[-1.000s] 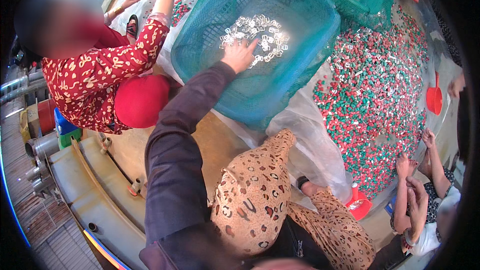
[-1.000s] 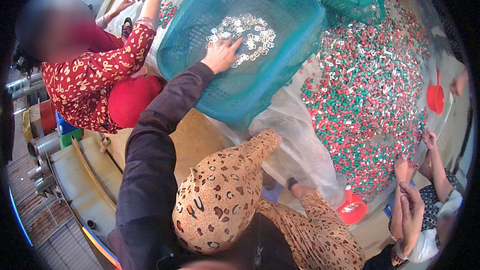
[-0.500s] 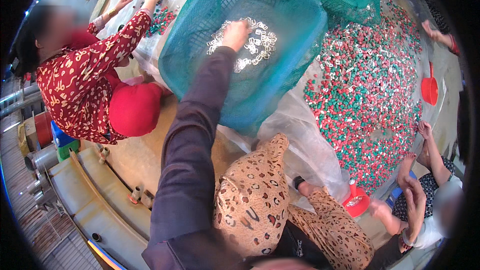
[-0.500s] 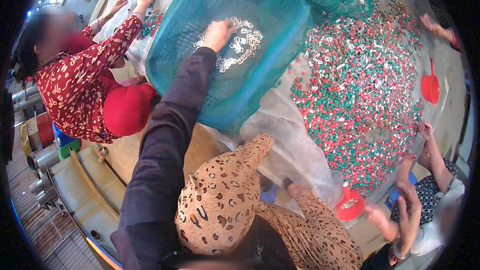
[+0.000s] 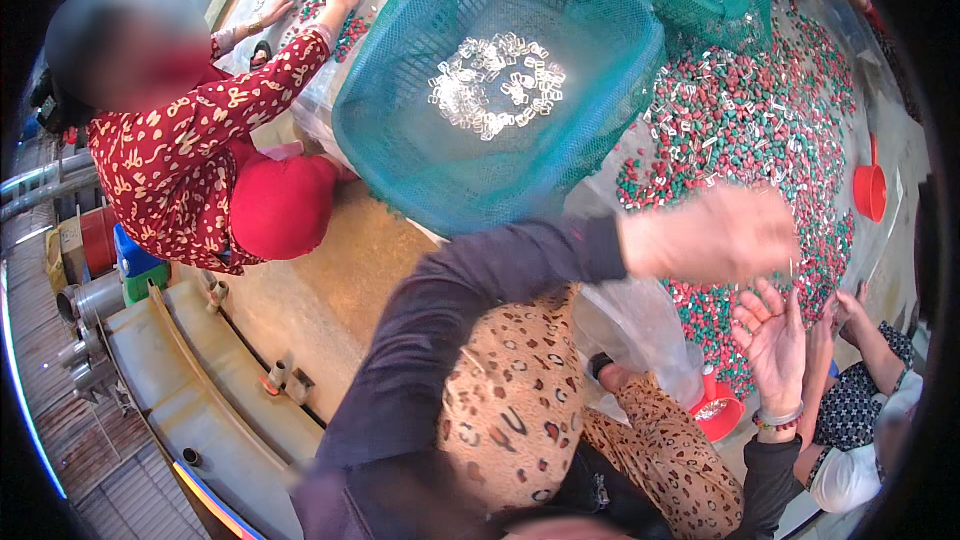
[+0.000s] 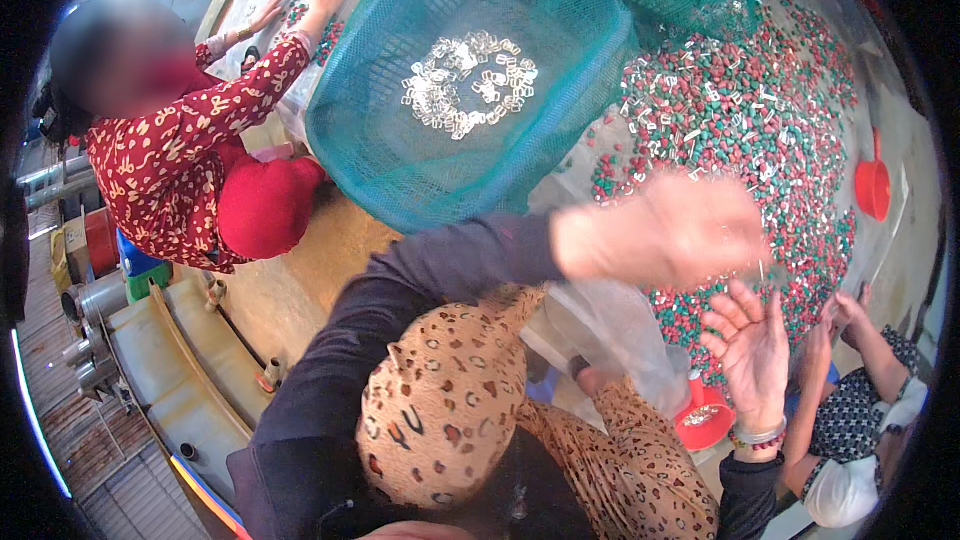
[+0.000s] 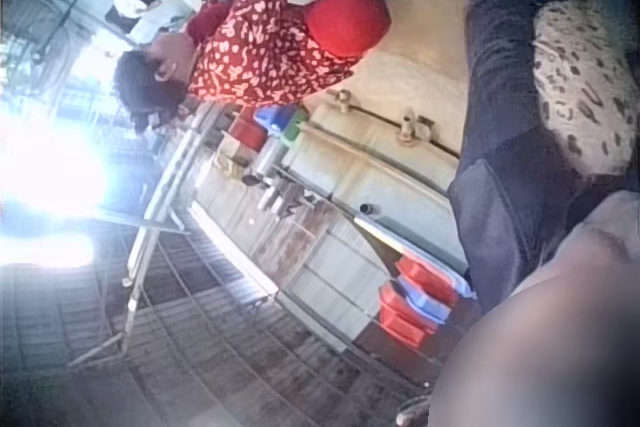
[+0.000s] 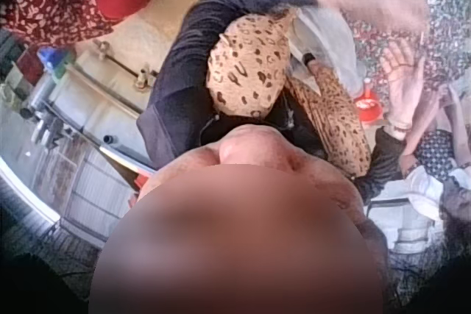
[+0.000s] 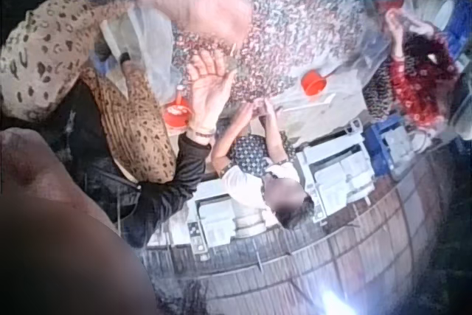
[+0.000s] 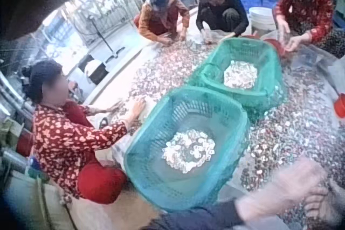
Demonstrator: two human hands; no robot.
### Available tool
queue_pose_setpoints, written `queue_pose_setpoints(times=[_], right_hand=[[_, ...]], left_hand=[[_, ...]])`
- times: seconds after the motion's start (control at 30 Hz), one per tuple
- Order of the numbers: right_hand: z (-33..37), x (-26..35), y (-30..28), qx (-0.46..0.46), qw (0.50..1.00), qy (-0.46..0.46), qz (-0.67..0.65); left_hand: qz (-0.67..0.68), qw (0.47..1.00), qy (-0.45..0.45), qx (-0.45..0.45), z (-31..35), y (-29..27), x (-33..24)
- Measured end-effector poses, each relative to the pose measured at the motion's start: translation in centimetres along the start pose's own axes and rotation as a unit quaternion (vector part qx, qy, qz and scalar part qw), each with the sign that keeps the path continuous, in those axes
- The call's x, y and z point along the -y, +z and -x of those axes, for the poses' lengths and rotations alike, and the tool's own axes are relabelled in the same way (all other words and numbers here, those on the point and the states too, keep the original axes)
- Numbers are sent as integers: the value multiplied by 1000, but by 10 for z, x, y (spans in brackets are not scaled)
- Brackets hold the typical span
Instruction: The person sits at a table and sorts small red, green, and white plastic pieces by hand, placing selected white pieces into a green basket. Other workers are also sorting similar pieces nearby.
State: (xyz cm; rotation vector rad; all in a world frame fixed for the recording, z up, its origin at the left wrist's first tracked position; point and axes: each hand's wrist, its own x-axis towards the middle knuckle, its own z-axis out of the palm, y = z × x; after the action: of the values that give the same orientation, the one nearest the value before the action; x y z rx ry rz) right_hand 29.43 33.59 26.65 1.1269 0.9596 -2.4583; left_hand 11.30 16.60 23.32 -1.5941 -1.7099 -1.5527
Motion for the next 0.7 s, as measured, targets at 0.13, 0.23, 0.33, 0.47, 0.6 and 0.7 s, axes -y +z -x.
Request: queue_pose_setpoints(times=[0.13, 0.23, 0.33, 0.47, 0.6, 0.7], right_hand=[[4, 4, 1, -15, 997, -18, -79], [12, 6, -17, 0, 1000, 18, -15], [19, 5, -38, -42, 998, 27, 23], [29, 5, -54, -4, 997, 31, 75], [35, 7, -55, -4, 997, 9, 79], [34, 6, -57, -43, 995, -22, 90]], left_hand=[[79, 990, 48, 106, 18, 41, -34], [47, 999, 7, 23, 29, 21, -8], [-86, 986, -137, 35, 56, -39, 66], [-297, 793, -481, 226, 135, -128, 167], [-352, 606, -675, 232, 198, -144, 200], [-353, 567, -692, 273, 213, -108, 173]])
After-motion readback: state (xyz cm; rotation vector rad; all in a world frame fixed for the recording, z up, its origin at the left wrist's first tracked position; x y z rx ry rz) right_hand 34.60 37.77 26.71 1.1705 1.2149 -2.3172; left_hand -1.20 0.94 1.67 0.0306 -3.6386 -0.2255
